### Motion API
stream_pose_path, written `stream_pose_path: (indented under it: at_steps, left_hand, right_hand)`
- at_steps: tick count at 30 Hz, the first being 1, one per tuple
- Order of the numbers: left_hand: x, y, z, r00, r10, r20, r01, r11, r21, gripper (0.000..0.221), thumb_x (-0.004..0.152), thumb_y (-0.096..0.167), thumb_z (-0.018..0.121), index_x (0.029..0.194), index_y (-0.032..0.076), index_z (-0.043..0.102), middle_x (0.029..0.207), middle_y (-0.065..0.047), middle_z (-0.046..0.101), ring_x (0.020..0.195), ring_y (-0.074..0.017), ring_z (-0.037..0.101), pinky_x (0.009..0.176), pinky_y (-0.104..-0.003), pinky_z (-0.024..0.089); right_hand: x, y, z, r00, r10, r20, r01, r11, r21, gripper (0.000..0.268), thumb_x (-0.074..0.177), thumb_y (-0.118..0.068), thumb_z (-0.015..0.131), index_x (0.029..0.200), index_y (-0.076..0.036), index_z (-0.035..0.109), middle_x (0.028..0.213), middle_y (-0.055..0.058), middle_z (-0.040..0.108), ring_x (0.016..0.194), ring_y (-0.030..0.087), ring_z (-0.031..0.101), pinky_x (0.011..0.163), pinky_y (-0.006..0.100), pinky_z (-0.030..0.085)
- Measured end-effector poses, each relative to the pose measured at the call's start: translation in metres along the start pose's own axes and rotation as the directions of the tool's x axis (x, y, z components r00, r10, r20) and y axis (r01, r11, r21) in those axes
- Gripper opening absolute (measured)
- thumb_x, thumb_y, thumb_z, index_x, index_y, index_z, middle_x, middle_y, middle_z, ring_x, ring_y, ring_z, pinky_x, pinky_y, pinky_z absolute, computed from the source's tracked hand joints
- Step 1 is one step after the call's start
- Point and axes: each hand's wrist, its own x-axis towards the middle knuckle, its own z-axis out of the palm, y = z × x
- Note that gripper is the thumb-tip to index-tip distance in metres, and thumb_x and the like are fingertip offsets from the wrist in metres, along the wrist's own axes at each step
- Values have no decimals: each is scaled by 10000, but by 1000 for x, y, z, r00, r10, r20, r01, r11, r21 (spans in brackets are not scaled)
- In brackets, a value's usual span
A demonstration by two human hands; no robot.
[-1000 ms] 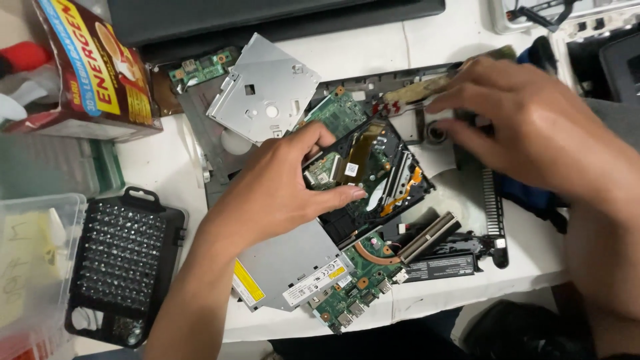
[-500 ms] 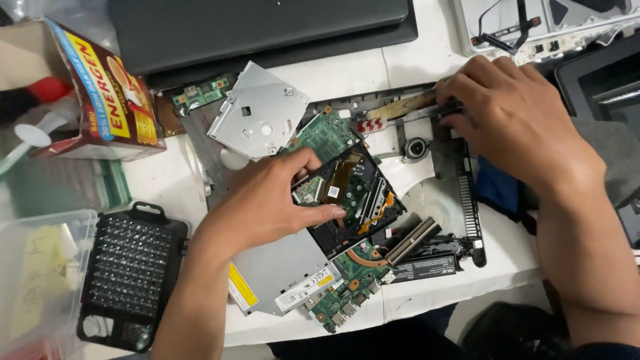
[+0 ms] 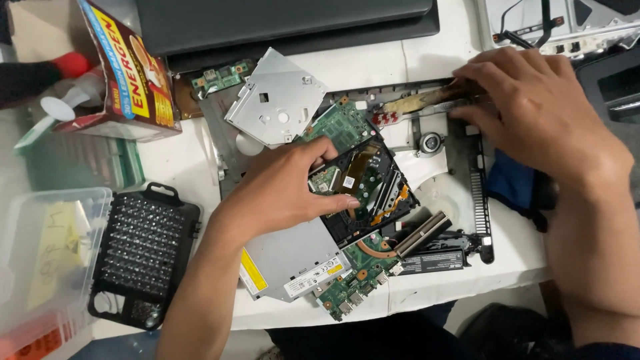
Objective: Assembling internal laptop components by positioning a drive, connecting ribbon cables, and securing parts with a screwdriver.
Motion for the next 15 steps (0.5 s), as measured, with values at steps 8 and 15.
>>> stream_pose_path:
  at_steps: [8, 15]
  left_hand:
    - [1, -8, 1, 998, 55, -16, -55, 998, -17, 638, 753, 600, 802, 1196, 196, 581, 1062, 0, 727, 747, -196, 614, 683, -369, 447]
    - [-3, -8, 3, 991, 135, -22, -136, 989, -53, 578, 890, 604, 587, 1252, 154, 618, 1147, -16, 760, 807, -219, 712, 746, -397, 508]
  right_hand:
    - [-65, 88, 56, 982, 170, -82, -170, 985, 11, 948, 683, -380, 914, 1502, 28, 666, 1343, 252, 655, 1196, 382, 622, 985, 448, 525]
    - [-58, 66, 47, 650, 655, 385, -710, 345, 613, 336, 1152, -342, 614, 1398, -115, 640, 1236, 159, 673, 1084, 298, 647, 1018, 465, 485]
